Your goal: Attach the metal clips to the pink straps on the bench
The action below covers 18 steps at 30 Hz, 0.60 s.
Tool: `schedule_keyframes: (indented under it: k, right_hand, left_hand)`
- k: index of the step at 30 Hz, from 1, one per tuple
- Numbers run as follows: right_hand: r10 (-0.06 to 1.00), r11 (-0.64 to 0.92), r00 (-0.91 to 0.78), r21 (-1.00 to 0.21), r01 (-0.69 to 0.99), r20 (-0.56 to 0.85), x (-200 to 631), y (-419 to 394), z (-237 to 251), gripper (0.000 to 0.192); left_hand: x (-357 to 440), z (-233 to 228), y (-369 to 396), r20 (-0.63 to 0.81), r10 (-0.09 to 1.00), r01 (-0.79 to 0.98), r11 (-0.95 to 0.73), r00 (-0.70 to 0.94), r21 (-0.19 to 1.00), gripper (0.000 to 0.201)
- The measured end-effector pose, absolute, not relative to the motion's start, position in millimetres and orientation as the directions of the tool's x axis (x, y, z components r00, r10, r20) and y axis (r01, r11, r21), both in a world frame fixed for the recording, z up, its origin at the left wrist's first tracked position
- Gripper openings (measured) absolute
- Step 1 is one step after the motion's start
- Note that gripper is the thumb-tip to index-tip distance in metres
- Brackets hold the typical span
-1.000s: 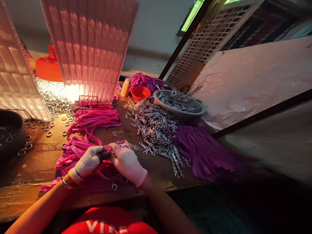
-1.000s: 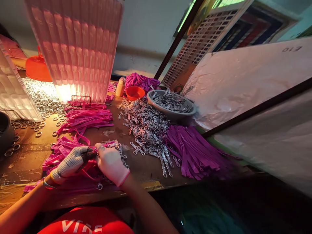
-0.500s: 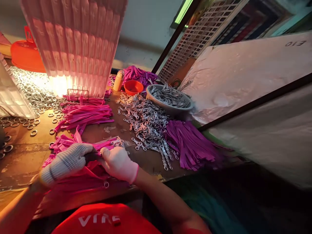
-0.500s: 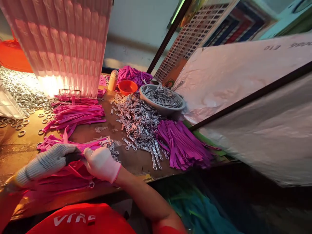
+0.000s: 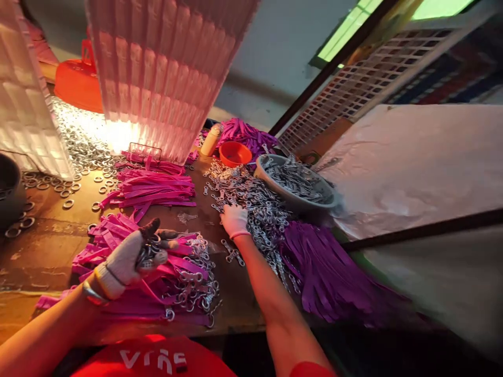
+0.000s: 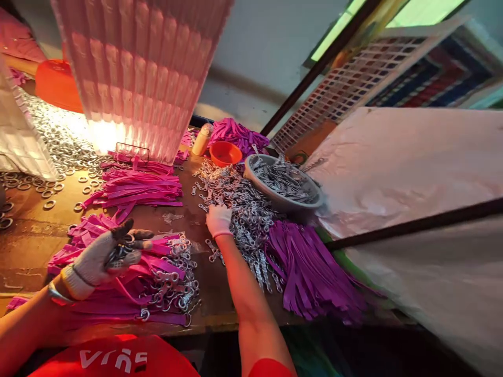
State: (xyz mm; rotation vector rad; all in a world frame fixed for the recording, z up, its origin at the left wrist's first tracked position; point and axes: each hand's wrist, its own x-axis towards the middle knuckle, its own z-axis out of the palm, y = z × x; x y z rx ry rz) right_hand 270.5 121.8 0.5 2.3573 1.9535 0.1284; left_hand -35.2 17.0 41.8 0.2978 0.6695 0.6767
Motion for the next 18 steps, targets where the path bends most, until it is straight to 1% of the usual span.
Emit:
schedule_keyframes:
  k: [2, 3, 5, 8, 10, 12, 15, 16, 17, 18]
  right_hand:
    - [0.978, -0.207, 0.208, 0.117, 0.971, 0.000, 274.5, 129.4, -12.4, 0.026]
    - [0.975, -0.219, 0.221, 0.111, 0.969, -0.004, 276.2, 131.5, -17.0, 0.026]
    - [0.969, -0.247, 0.248, 0.088, 0.965, -0.007, 279.2, 134.2, -21.7, 0.027]
    - [0.961, -0.276, 0.276, 0.022, 0.961, 0.006, 278.3, 135.0, -19.0, 0.027]
    - [0.967, -0.249, 0.251, -0.046, 0.967, 0.034, 270.2, 129.1, -12.5, 0.028]
    - [0.983, -0.162, 0.172, -0.128, 0.978, 0.065, 253.7, 113.5, -4.1, 0.030]
    - [0.994, 0.047, -0.019, -0.261, 0.964, 0.108, 214.8, 70.1, 11.0, 0.030]
    - [0.985, 0.137, -0.097, -0.311, 0.940, 0.140, 199.6, 52.5, 16.9, 0.029]
    - [0.940, 0.321, -0.227, -0.429, 0.844, 0.256, 184.2, 35.0, 23.1, 0.028]
    - [0.879, 0.468, -0.335, -0.475, 0.745, 0.340, 169.2, 18.8, 29.4, 0.027]
  left_hand:
    - [-33.7, 38.1, 15.5, -0.458, 0.637, -0.489, 0.770, 0.620, 0.409, 0.032]
    - [-34.7, 36.5, 13.8, -0.462, 0.638, -0.491, 0.769, 0.616, 0.409, 0.028]
    - [-38.1, 33.6, 9.3, -0.484, 0.660, -0.492, 0.752, 0.575, 0.439, 0.025]
    - [-43.9, 29.6, 2.4, -0.511, 0.697, -0.497, 0.717, 0.503, 0.488, 0.026]
    - [-47.2, 27.4, -0.9, -0.510, 0.710, -0.513, 0.703, 0.484, 0.492, 0.024]
    - [-49.9, 25.4, -3.1, -0.527, 0.699, -0.528, 0.713, 0.484, 0.462, 0.023]
    - [-51.9, 20.5, -5.0, -0.549, 0.674, -0.525, 0.735, 0.494, 0.429, 0.034]
    - [-51.8, 17.8, -5.7, -0.543, 0.678, -0.516, 0.733, 0.496, 0.443, 0.038]
    - [-51.3, 14.6, -6.5, -0.525, 0.695, -0.501, 0.719, 0.492, 0.482, 0.040]
    - [-50.4, 10.8, -7.4, -0.499, 0.718, -0.482, 0.696, 0.485, 0.533, 0.041]
